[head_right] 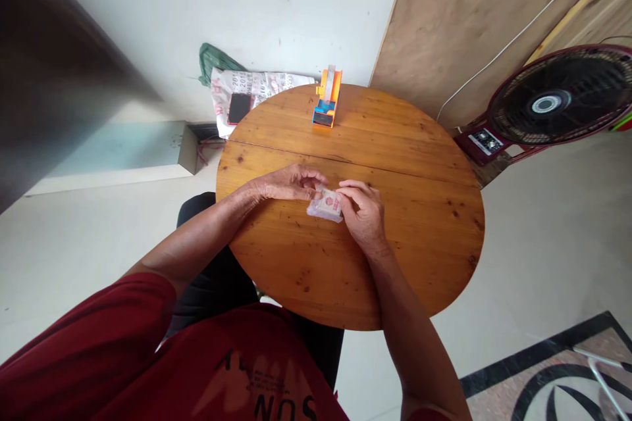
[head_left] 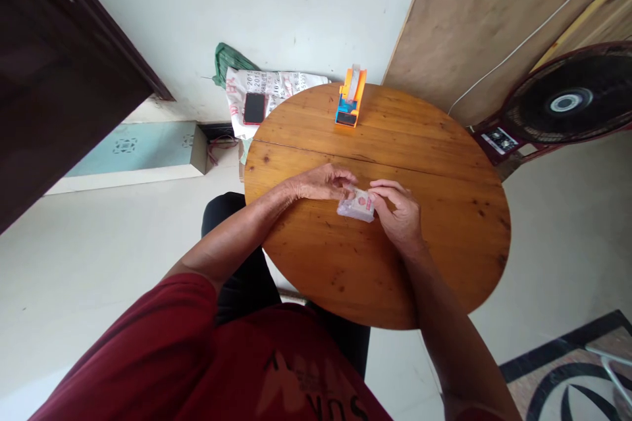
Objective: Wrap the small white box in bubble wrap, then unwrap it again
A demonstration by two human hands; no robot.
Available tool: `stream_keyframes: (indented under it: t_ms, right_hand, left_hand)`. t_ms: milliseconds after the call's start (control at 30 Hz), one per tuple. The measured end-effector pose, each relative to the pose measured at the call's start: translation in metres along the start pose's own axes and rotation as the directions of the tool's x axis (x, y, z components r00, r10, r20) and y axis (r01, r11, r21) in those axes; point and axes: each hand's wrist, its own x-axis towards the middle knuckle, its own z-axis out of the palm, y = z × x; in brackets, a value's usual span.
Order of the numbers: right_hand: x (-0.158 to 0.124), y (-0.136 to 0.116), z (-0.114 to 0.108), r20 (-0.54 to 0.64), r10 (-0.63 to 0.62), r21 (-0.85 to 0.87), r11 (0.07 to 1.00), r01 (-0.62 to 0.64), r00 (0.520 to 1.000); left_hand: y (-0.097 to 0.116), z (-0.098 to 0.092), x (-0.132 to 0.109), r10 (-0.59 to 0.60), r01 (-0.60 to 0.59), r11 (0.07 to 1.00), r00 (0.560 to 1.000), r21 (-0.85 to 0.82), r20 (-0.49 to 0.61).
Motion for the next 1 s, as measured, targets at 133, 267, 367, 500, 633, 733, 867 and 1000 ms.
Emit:
stream_keyframes:
  t_ms: [133, 267, 367, 500, 633, 733, 867, 1000]
  right_hand:
    - [0.0, -0.004, 0.0, -0.009, 0.008, 0.011, 1.0, -0.008, 1.0]
    - [-0.001, -0.014, -0.004, -0.012, 0.03, 0.092, 0.995, -0.028, 0.999]
    - [-0.001, -0.02, -0.009, -0.017, 0.051, 0.177, 0.983, -0.048, 0.999]
    - [0.0, -0.019, -0.012, -0.03, 0.183, 0.327, 0.931, -0.163, 0.983]
    - [0.002, -0.011, -0.011, -0.076, 0.318, 0.51, 0.827, -0.237, 0.945]
    - [0.003, -0.003, -0.011, -0.098, 0.376, 0.614, 0.751, -0.241, 0.922]
    - [0.007, 0.007, -0.012, -0.1, 0.453, 0.684, 0.678, -0.269, 0.886]
    - [0.01, 0.011, -0.013, -0.096, 0.481, 0.714, 0.643, -0.276, 0.871]
  left_hand:
    - [0.002, 0.0, -0.001, 0.069, -0.068, 0.991, 0.998, 0.111, 0.001]
    - [0.008, 0.001, -0.003, 0.119, -0.132, 0.96, 0.991, 0.246, 0.065]
    - [0.015, 0.004, -0.007, 0.103, -0.137, 0.949, 0.986, 0.285, 0.133]
    - [0.02, 0.008, -0.01, 0.109, -0.143, 0.967, 0.981, 0.212, 0.161]
    - [0.016, 0.009, -0.008, 0.152, -0.175, 0.977, 0.972, 0.121, 0.181]
    - [0.015, 0.008, -0.008, 0.151, -0.158, 0.987, 0.964, 0.014, 0.217]
    - [0.017, 0.01, -0.008, 0.107, -0.081, 0.989, 0.969, -0.124, 0.221]
    - [0.018, 0.018, -0.006, 0.072, -0.048, 0.986, 0.986, -0.159, 0.152]
